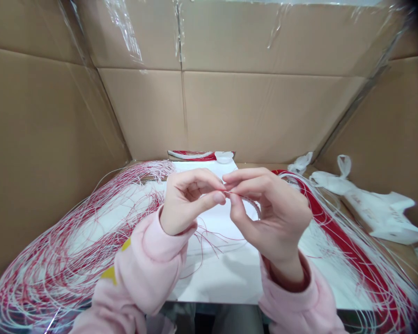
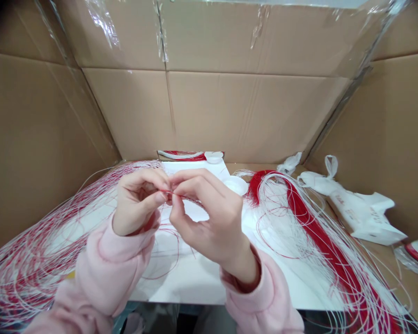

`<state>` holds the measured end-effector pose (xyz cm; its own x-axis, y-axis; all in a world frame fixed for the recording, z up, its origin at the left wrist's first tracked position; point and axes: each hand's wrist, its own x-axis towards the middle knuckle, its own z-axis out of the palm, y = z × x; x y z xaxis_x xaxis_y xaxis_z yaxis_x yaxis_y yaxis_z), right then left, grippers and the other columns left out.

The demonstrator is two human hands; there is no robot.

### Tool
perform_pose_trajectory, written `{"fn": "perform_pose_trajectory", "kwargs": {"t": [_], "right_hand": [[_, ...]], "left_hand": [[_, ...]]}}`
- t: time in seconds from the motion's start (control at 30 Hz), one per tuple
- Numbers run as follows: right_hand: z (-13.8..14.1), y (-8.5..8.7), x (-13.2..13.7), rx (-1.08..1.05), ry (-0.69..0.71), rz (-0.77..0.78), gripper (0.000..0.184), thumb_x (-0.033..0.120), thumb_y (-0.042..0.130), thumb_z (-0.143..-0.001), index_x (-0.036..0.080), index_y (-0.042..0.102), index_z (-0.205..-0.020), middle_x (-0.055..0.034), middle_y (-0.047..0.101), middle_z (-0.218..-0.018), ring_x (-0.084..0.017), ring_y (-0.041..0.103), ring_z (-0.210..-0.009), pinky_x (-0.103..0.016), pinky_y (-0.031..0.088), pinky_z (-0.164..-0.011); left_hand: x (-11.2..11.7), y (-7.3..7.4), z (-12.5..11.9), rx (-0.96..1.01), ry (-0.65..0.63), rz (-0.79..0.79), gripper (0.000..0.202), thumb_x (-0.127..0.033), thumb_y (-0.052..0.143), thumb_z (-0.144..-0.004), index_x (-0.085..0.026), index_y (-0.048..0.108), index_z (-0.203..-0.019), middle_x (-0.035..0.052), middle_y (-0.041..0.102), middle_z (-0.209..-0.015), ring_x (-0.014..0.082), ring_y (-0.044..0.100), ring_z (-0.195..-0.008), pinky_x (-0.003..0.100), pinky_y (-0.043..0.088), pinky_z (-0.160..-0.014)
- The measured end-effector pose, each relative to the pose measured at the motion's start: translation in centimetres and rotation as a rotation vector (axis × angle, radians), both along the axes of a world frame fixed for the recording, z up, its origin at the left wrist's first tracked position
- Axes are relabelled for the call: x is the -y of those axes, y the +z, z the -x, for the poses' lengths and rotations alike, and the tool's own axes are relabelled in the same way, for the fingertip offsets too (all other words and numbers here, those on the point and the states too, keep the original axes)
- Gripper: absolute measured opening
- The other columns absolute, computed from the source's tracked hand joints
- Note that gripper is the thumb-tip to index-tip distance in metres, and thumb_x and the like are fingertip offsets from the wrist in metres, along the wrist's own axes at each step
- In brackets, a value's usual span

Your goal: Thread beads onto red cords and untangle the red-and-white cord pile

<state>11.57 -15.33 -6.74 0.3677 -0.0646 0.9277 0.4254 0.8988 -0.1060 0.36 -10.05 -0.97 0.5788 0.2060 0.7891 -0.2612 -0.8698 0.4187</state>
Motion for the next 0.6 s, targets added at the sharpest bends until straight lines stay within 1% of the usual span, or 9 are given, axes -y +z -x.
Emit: {"fn": "perform_pose_trajectory", "kwargs": {"t": [0.2, 0.37, 0.47, 0.6], "right_hand": [[0.0, 0.04, 0.05, 0.011, 0.059, 0.001, 0.014, 0.004, 0.056, -0.068, 0.017, 0.057, -0.073, -0.0037, 0.062, -0.084, -0.014, 0.06, -0.074, -0.023, 0.053, -0.056], [-0.09, -0.02, 0.09, 0.009, 0.098, 0.016, 0.014, 0.004, 0.057, -0.068, 0.016, 0.058, -0.074, -0.004, 0.062, -0.085, -0.014, 0.06, -0.074, -0.023, 0.053, -0.055], [-0.11, -0.07, 0.12, -0.013, 0.105, 0.027, 0.014, 0.004, 0.057, -0.068, 0.016, 0.058, -0.074, -0.0041, 0.062, -0.086, -0.014, 0.06, -0.074, -0.024, 0.053, -0.054], [-0.03, -0.04, 0.12, -0.028, 0.093, 0.025, 0.013, 0.006, 0.057, -0.069, 0.017, 0.058, -0.074, -0.0038, 0.062, -0.085, -0.015, 0.06, -0.074, -0.024, 0.053, -0.054]], "left_hand": [[0.28, -0.2, 0.04, 0.049, 0.03, -0.072, 0.01, -0.022, 0.069, -0.065, -0.016, 0.061, -0.067, 0.0013, 0.06, -0.063, 0.0096, 0.057, -0.06, 0.021, 0.048, -0.056], [0.38, 0.05, 0.21, 0.064, 0.041, -0.122, 0.005, -0.018, 0.064, -0.069, -0.015, 0.06, -0.069, 0.0009, 0.059, -0.064, 0.0077, 0.055, -0.056, 0.018, 0.047, -0.052], [0.48, 0.2, 0.26, 0.076, 0.045, -0.146, 0.003, -0.017, 0.062, -0.071, -0.015, 0.06, -0.07, 0.0012, 0.058, -0.064, 0.0077, 0.055, -0.056, 0.018, 0.046, -0.052], [0.5, -0.03, 0.1, 0.091, 0.043, -0.154, 0.005, -0.016, 0.065, -0.068, -0.015, 0.06, -0.069, 0.0014, 0.058, -0.063, 0.0088, 0.055, -0.059, 0.02, 0.047, -0.056]]}}
